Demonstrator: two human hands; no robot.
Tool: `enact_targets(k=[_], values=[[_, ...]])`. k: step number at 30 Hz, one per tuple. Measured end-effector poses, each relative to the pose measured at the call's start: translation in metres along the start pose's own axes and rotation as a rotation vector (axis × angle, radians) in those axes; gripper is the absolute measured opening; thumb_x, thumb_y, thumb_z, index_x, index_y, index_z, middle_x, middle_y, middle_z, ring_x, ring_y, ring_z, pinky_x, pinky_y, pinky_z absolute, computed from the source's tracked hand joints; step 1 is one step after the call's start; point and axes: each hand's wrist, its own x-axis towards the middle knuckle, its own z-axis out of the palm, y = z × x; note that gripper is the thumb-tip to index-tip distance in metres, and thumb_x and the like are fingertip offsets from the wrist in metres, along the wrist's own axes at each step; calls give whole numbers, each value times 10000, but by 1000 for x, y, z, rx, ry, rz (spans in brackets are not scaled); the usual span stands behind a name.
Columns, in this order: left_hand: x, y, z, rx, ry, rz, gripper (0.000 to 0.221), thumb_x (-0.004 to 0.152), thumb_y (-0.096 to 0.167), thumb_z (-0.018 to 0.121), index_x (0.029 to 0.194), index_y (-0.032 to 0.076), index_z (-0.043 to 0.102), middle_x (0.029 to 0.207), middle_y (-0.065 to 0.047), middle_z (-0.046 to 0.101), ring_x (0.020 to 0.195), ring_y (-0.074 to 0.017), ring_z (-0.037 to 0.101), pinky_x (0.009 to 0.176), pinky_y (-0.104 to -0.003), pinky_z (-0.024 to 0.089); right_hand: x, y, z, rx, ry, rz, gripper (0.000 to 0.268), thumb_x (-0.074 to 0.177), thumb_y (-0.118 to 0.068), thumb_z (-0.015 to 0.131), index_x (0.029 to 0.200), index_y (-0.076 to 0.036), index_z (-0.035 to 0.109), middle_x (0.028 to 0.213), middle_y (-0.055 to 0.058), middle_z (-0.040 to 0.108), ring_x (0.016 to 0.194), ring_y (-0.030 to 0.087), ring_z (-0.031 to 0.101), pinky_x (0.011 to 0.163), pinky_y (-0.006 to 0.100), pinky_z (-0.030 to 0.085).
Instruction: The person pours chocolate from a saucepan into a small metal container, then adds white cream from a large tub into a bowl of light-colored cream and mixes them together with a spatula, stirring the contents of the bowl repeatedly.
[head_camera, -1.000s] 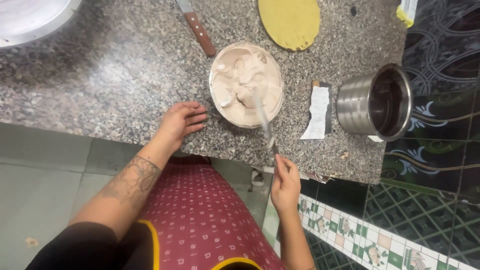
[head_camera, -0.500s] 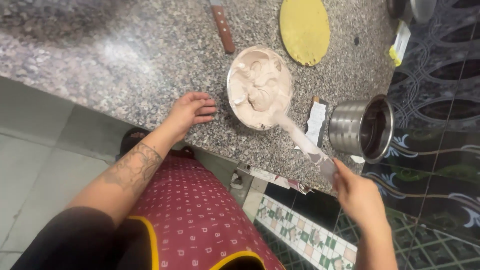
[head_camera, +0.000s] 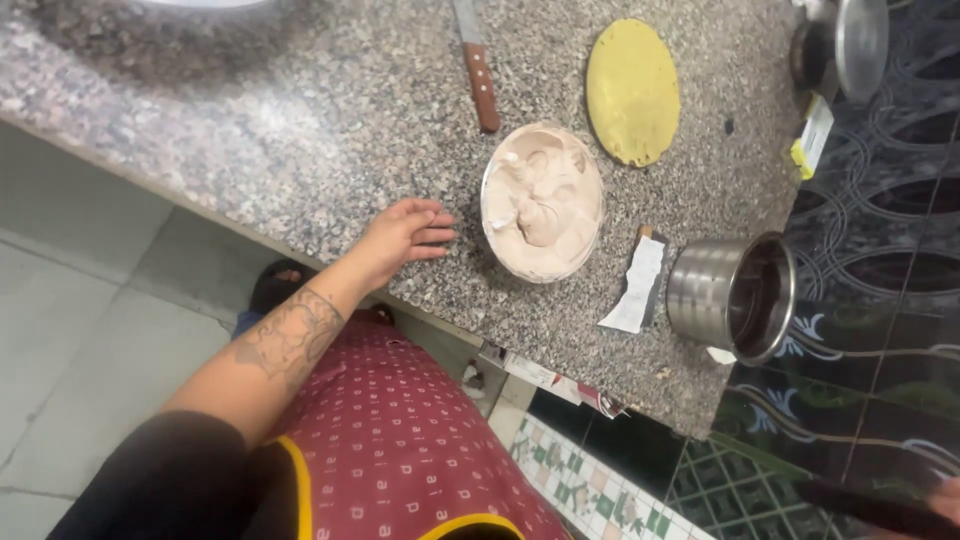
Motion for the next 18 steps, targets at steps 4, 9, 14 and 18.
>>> enact_targets(k=[4,9,14,18], values=[[-4,2,4,22,42,26,390,1022,184,487,1370,7,492,1340,-173,644,1179,-267,682,927,-385,618,-80,-84,317,-140,36,-61,324,948,-170,570,1244,-42,597,864,110,735,717,234,724,653,371,563],[39,-46,-14,170,66,130,408,980,180,582,1337,-14,533,1290,-192,637,1127,-298,666,859,-410,615,-62,-188,356,-228,179,-219,181,1034,-201,543,1140,-61,586,790,98,715,688,235,713,652,373,546],[2,13,44,962,283,352,569,884,254,729,1385,43,563,1320,-143,685,1194,-276,703,1013,-450,576,-26,-257,279,-367,83,-331,230,1018,-190,554,1220,-115,635,821,102,743,712,274,731,653,400,561],[16,34,64,1500,176,593,1202,657,433,875,1547,-75,246,1595,-300,229,1495,-455,172,1204,-620,167,-17,-331,314,-850,-115,-124,354,1053,-318,517,1390,-255,606,826,168,744,783,352,723,712,477,543]])
